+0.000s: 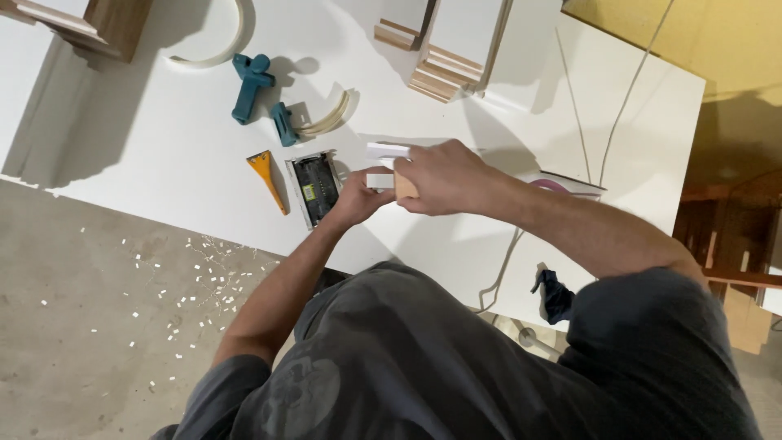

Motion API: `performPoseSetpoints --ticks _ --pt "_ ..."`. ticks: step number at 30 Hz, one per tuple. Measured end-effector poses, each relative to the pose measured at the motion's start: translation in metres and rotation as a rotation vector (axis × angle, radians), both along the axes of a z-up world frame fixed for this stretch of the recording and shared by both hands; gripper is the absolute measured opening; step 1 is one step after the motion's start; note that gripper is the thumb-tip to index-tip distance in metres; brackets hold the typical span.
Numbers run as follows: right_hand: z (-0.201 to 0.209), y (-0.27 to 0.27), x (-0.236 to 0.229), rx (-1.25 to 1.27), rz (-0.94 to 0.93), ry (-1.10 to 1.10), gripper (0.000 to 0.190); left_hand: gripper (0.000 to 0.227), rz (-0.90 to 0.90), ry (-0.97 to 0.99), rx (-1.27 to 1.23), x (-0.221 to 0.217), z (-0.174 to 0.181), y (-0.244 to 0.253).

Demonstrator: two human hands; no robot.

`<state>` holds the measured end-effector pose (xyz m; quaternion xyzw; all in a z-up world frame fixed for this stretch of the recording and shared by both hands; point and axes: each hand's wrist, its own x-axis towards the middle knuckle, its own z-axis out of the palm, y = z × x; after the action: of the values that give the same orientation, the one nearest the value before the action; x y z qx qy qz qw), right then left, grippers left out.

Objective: The person smooths a white rectangular board with a sanding block and a scraper. They then apply a strip of edge banding to the board's edge, press it with a household iron, and secure it using a blue edge banding tool. Finally, they trim the excess banding with a utility knife and sand the edge smooth.

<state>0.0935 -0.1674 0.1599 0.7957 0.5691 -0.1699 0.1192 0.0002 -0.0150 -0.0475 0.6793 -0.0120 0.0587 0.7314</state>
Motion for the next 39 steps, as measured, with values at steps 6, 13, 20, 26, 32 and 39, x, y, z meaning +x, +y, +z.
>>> performPoseSetpoints --ticks 6,13,20,26,32,39 --pt "0.0 0.029 -0.013 0.125 0.062 0.03 0.059 0.033 0.015 -0.002 0.024 -0.001 -0.022 0.002" --pt "0.02 -0.009 -0.003 0.043 -0.063 0.068 0.067 0.035 -0.017 -0.071 0.034 -0.005 0.034 0.006" --pt "0.02 -0.087 0.024 -0.187 -0.212 -0.06 0.05 0.034 -0.026 -0.008 0.026 -0.016 0.059 0.001" --pt "-0.104 -0.123 0.013 0.012 -0.585 0.244 0.045 0.036 -0.028 -0.017 0.147 -0.004 0.042 0.006" --pt "-0.353 -0.189 0.006 0.257 -0.782 -0.032 0.06 0.048 0.001 -0.056 0.186 -0.013 0.04 0.018" --pt "-0.245 -0.145 -0.035 0.51 -0.913 0.09 0.098 0.074 -0.182 -0.081 0.466 0.003 0.042 0.124"
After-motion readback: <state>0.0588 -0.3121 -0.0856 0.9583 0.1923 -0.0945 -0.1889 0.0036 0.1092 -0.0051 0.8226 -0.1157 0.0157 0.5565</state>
